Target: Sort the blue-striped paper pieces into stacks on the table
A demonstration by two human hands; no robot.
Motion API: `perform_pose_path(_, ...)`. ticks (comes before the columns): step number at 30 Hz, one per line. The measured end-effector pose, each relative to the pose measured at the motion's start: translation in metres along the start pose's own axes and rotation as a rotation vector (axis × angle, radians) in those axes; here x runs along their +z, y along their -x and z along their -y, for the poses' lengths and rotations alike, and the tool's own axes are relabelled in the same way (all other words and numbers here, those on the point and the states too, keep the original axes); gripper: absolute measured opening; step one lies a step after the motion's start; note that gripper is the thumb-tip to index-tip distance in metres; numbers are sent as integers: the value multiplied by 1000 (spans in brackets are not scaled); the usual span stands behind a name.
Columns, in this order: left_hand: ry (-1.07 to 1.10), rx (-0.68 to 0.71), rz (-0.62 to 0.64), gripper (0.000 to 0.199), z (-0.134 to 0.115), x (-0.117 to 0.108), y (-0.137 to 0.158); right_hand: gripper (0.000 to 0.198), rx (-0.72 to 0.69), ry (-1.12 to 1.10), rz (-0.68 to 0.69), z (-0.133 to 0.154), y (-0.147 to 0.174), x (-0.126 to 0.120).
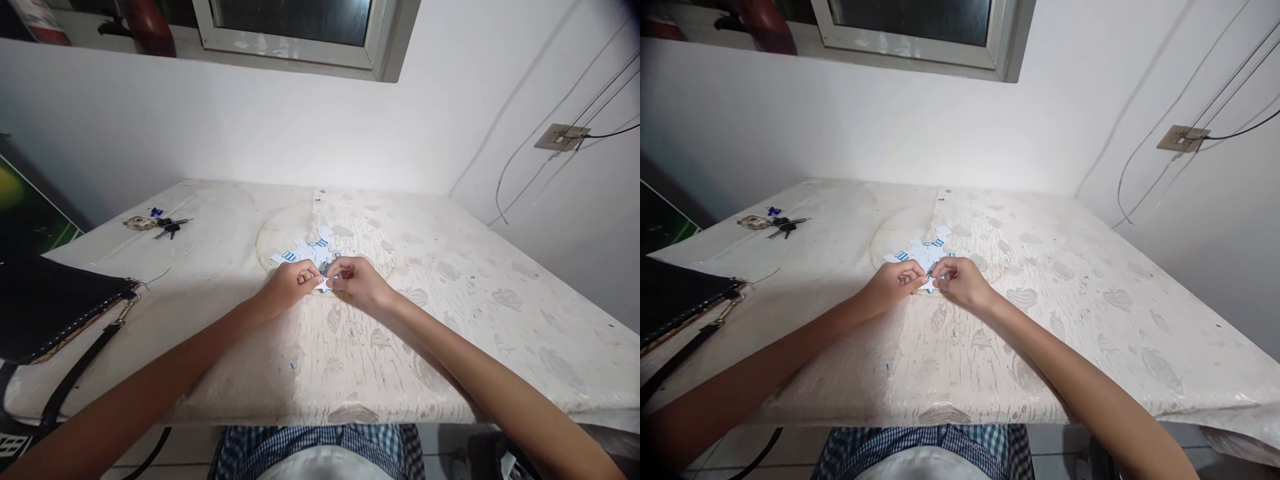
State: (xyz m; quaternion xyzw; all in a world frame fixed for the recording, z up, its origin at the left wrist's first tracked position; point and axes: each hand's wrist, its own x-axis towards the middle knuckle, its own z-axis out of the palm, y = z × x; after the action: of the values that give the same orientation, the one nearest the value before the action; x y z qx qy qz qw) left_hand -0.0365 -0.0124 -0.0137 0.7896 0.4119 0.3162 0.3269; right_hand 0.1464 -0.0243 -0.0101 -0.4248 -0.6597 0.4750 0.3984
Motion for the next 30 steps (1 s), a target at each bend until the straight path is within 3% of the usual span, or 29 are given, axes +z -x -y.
perform_pose_path(5,-153,8,-78,21,3,1,0,23,-176,265,-80,-7,-1,-1)
perform_pose_path(11,-195,-10,3,14,8,-1,-1,34,-173,471,16,-8,-2,-8)
perform_pose_path(20,-224,56,4,22,13,2,0,24,-154,542,40,-1,1,-8)
perform_pose_path(30,-304,114,62,17,9,5,2,28,-147,602,114,4,4,-7)
